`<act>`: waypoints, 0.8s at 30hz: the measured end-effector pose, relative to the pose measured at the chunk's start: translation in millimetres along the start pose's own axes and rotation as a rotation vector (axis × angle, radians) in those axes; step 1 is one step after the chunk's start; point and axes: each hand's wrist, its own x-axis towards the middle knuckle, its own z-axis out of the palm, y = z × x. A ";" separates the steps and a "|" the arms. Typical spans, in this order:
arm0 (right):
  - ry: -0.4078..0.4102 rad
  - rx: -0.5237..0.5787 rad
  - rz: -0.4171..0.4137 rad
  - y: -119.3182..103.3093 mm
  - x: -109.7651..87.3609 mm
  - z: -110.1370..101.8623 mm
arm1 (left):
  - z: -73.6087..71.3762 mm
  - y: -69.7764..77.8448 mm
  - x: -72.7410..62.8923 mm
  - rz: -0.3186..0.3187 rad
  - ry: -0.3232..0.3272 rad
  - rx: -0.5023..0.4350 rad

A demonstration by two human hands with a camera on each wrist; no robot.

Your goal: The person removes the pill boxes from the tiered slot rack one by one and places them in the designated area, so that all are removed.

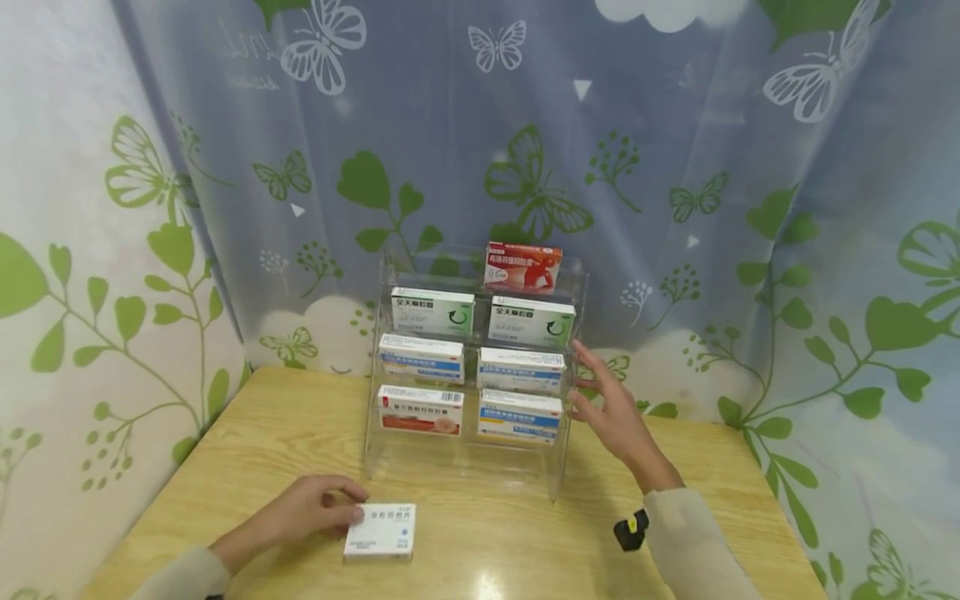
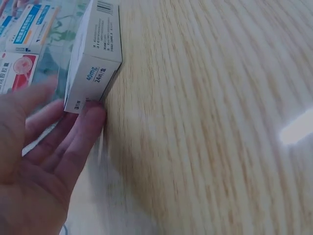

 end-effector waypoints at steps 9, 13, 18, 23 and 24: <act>0.000 0.002 -0.002 -1.2 -0.8 0.3 | 2.3 -0.5 1.2 0.006 -0.061 0.128; 0.008 -0.010 -0.019 -1.0 -1.1 0.6 | 1.0 0.5 0.4 0.005 -0.072 0.130; 0.009 -0.011 -0.029 0.1 -0.8 0.6 | 0.6 3.6 -1.0 0.014 -0.080 0.139; 0.007 -0.005 -0.024 0.7 -0.9 0.4 | 0.9 4.8 -1.5 0.010 -0.080 0.142; 0.008 -0.003 -0.022 0.7 -0.9 0.3 | 0.8 4.9 -1.4 0.011 -0.081 0.139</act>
